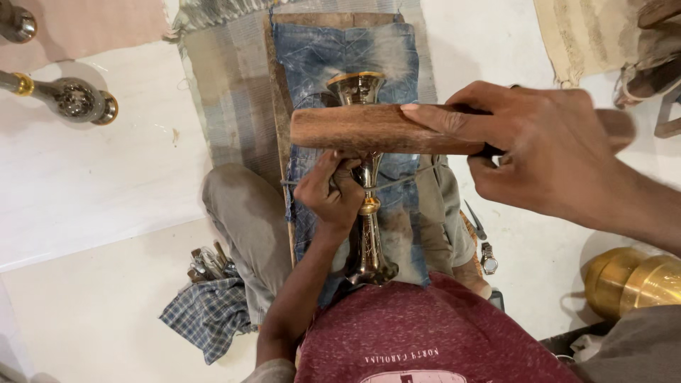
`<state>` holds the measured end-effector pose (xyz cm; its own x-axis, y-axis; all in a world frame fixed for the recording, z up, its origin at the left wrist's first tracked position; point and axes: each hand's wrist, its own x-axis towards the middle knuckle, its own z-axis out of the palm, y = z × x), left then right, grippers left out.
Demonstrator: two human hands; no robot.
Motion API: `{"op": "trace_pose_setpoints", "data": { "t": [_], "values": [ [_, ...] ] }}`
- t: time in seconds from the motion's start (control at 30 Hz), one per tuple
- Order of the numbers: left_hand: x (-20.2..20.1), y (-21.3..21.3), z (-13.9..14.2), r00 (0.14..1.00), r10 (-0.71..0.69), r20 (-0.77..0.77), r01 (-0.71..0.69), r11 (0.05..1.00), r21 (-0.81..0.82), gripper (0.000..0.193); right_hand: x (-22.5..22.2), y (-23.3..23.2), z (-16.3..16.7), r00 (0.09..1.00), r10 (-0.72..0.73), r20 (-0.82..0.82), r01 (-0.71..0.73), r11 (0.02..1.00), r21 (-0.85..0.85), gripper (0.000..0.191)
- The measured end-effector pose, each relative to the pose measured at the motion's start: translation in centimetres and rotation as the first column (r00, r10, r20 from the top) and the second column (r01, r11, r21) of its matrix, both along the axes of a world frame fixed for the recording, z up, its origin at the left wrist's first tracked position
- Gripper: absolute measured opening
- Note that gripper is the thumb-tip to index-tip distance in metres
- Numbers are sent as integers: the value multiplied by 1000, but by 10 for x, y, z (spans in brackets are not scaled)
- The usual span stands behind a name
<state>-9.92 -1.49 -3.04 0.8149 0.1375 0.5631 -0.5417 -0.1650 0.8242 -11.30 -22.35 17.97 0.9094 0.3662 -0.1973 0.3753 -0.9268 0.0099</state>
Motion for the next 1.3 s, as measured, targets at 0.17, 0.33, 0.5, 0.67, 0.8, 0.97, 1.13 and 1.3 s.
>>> {"op": "trace_pose_setpoints", "data": {
  "t": [0.17, 0.33, 0.5, 0.67, 0.8, 0.97, 1.13, 1.3],
  "values": [
    [-3, 2, 4, 1000, -19, -23, 19, 1000, 16, 24, -5, -9, -12, 985, 15, 171, -72, 939, 336, 75],
    [-3, 5, 3, 997, 83, -6, -81, 984, 158, 29, -11, -12, -13, 895, 213, 393, -230, 973, -3, 70],
    [-5, 8, 4, 999, 48, -14, -44, 981, 187, 26, -13, -17, -18, 927, 175, 333, -189, 982, 10, 73],
    [-4, 13, 5, 999, -29, 19, 25, 983, 184, 34, -15, -22, -26, 903, 83, 421, -220, 932, 288, 64],
    [-1, 20, 4, 991, -90, -103, 111, 969, 221, 43, -29, -31, -24, 953, -12, 303, -159, 831, 533, 65],
    [2, 23, 6, 997, -70, -23, 73, 953, 295, 33, -42, -42, -50, 923, 3, 384, -136, 938, 320, 61],
    [3, 24, 15, 987, -155, -51, 163, 936, 312, 39, -58, -53, -82, 922, -153, 355, -117, 765, 633, 65],
    [13, 28, 29, 973, -226, 36, 186, 871, 455, 41, -75, -56, -96, 907, -89, 412, -60, 940, 336, 58]
  ]
}}
